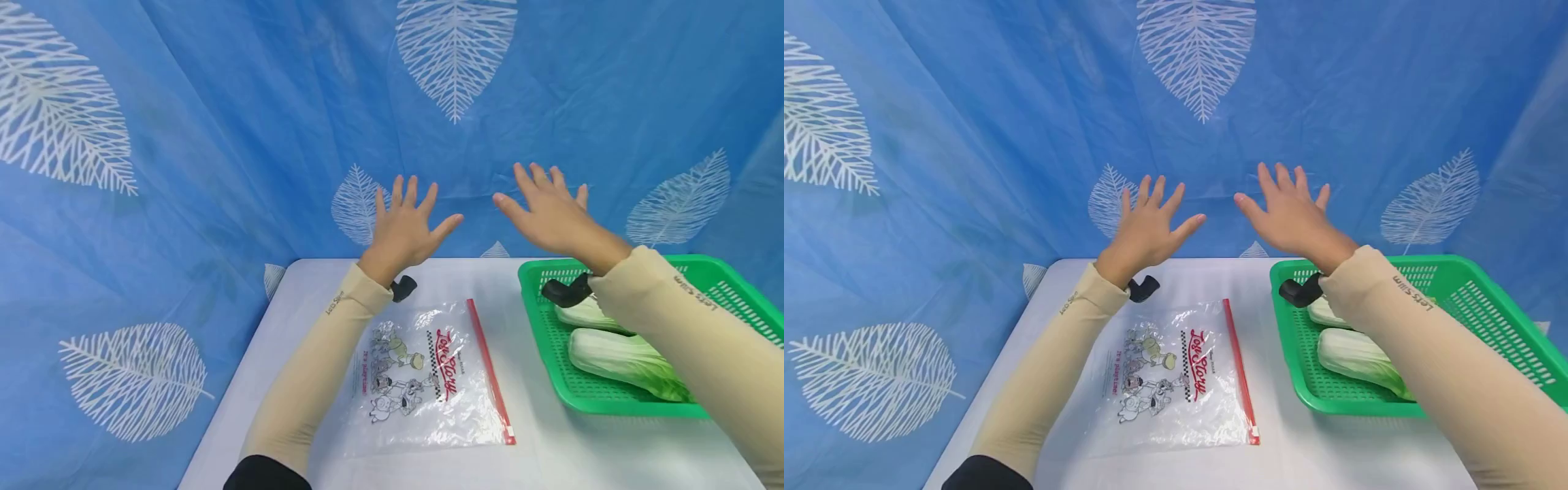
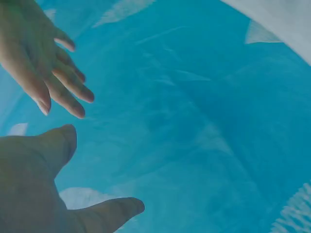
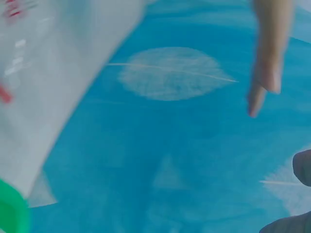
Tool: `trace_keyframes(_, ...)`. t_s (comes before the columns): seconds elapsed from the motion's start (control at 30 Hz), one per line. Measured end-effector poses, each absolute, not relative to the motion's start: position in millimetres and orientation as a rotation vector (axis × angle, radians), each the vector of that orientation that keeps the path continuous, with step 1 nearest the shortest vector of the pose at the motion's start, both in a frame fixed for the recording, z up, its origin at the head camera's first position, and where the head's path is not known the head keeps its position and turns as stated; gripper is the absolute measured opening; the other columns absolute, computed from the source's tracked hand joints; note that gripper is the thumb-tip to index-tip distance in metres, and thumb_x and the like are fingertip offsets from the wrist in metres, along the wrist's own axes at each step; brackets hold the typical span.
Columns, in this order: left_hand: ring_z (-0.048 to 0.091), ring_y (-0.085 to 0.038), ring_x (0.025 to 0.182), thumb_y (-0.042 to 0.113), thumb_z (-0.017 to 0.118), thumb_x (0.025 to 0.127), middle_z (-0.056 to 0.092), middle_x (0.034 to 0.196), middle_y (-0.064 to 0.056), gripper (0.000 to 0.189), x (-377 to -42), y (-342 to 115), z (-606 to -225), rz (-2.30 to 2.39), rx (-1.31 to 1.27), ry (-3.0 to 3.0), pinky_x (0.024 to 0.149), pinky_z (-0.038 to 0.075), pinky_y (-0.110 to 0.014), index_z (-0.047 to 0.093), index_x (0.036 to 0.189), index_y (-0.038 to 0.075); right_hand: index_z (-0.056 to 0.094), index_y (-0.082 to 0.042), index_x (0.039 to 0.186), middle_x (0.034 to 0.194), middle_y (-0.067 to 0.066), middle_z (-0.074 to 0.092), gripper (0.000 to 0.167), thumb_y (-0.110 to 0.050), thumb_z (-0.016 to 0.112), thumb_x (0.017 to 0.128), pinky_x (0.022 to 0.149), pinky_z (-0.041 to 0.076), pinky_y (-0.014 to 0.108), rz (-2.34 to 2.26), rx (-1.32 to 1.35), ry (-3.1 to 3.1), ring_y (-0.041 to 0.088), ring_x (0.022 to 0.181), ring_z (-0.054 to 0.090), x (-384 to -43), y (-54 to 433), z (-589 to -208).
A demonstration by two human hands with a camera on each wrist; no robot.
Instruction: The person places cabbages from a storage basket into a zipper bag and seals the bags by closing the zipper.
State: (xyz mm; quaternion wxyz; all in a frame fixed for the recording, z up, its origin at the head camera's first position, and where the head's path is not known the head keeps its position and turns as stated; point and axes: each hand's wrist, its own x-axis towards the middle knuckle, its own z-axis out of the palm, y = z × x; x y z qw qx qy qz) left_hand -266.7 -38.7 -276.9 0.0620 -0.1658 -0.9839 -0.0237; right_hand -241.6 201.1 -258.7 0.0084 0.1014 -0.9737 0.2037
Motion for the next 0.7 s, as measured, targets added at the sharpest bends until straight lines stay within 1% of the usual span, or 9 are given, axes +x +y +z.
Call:
trace_keyframes(0.13, -0.002, -0.032, 0.156, 0.073, 0.029, 0.100, 0.015, 0.170, -0.010, 0.080, -246, -47, -269, -0.168, -0.550, -2.828, 0.122, -0.003, -0.059, 0.025, 0.165, 0.026, -0.002, -0.014, 0.165, 0.169, 0.021, -0.007, 0.082, -0.063, 0.025, 0.105, 0.106, -0.019, 0.075, 0.785, 0.365, -2.958, 0.044, 0.150, -0.021, -225, 205, -242)
trace_keyframes(0.23, 0.007, -0.032, 0.156, 0.061, 0.044, 0.103, 0.028, 0.166, -0.011, 0.069, -229, -55, -271, -0.253, -0.617, -2.683, 0.122, 0.006, -0.058, 0.040, 0.159, 0.021, 0.007, -0.017, 0.166, 0.170, 0.015, 0.001, 0.079, -0.058, 0.035, 0.106, 0.111, -0.011, 0.073, 0.859, 0.418, -2.890, 0.038, 0.153, -0.015, -205, 203, -241)
trace_keyframes(0.33, 0.018, -0.034, 0.154, 0.047, 0.056, 0.102, 0.040, 0.160, -0.013, 0.057, -216, -62, -280, -0.354, -0.700, -2.554, 0.122, 0.015, -0.058, 0.055, 0.150, 0.015, 0.021, -0.023, 0.165, 0.170, 0.007, 0.015, 0.072, -0.053, 0.047, 0.105, 0.115, 0.007, 0.073, 0.973, 0.436, -2.778, 0.033, 0.156, 0.003, -182, 197, -249)
trace_keyframes(0.4, 0.023, -0.034, 0.153, 0.040, 0.061, 0.101, 0.046, 0.155, -0.014, 0.050, -210, -66, -288, -0.419, -0.740, -2.494, 0.120, 0.020, -0.057, 0.061, 0.144, 0.013, 0.033, -0.025, 0.162, 0.166, 0.003, 0.029, 0.065, -0.045, 0.055, 0.104, 0.117, 0.020, 0.064, 1.116, 0.440, -2.664, 0.027, 0.154, 0.020, -168, 189, -259)
trace_keyframes(0.43, 0.026, -0.034, 0.152, 0.038, 0.062, 0.101, 0.050, 0.153, -0.013, 0.048, -207, -67, -292, -0.455, -0.755, -2.468, 0.119, 0.023, -0.058, 0.063, 0.141, 0.012, 0.038, -0.026, 0.160, 0.161, 0.003, 0.037, 0.060, -0.041, 0.057, 0.104, 0.117, 0.028, 0.056, 1.200, 0.443, -2.599, 0.024, 0.150, 0.030, -161, 185, -266)
trace_keyframes(0.5, 0.031, -0.033, 0.150, 0.034, 0.065, 0.100, 0.056, 0.146, -0.012, 0.044, -203, -69, -302, -0.530, -0.773, -2.430, 0.117, 0.028, -0.058, 0.066, 0.137, 0.011, 0.047, -0.023, 0.155, 0.147, 0.004, 0.053, 0.053, -0.030, 0.060, 0.105, 0.111, 0.041, 0.036, 1.370, 0.443, -2.464, 0.020, 0.137, 0.047, -149, 174, -280)
trace_keyframes(0.57, 0.038, -0.032, 0.146, 0.030, 0.067, 0.099, 0.062, 0.139, -0.012, 0.041, -201, -69, -312, -0.604, -0.791, -2.404, 0.115, 0.033, -0.057, 0.069, 0.134, 0.010, 0.054, -0.018, 0.150, 0.125, 0.005, 0.062, 0.046, -0.020, 0.060, 0.105, 0.095, 0.048, 0.021, 1.523, 0.428, -2.337, 0.016, 0.114, 0.057, -138, 162, -298)
trace_keyframes(0.63, 0.047, -0.031, 0.139, 0.027, 0.068, 0.099, 0.066, 0.132, -0.011, 0.039, -199, -69, -325, -0.670, -0.805, -2.397, 0.111, 0.039, -0.054, 0.069, 0.133, 0.009, 0.060, -0.015, 0.144, 0.101, 0.005, 0.061, 0.040, -0.015, 0.060, 0.104, 0.073, 0.049, 0.017, 1.623, 0.368, -2.255, 0.014, 0.088, 0.058, -128, 150, -319)
trace_keyframes(0.7, 0.056, -0.029, 0.129, 0.025, 0.068, 0.098, 0.069, 0.125, -0.010, 0.038, -199, -68, -338, -0.734, -0.816, -2.415, 0.107, 0.045, -0.048, 0.069, 0.132, 0.008, 0.065, -0.014, 0.138, 0.079, 0.004, 0.054, 0.034, -0.012, 0.060, 0.104, 0.055, 0.043, 0.021, 1.673, 0.304, -2.224, 0.012, 0.066, 0.049, -118, 140, -343)
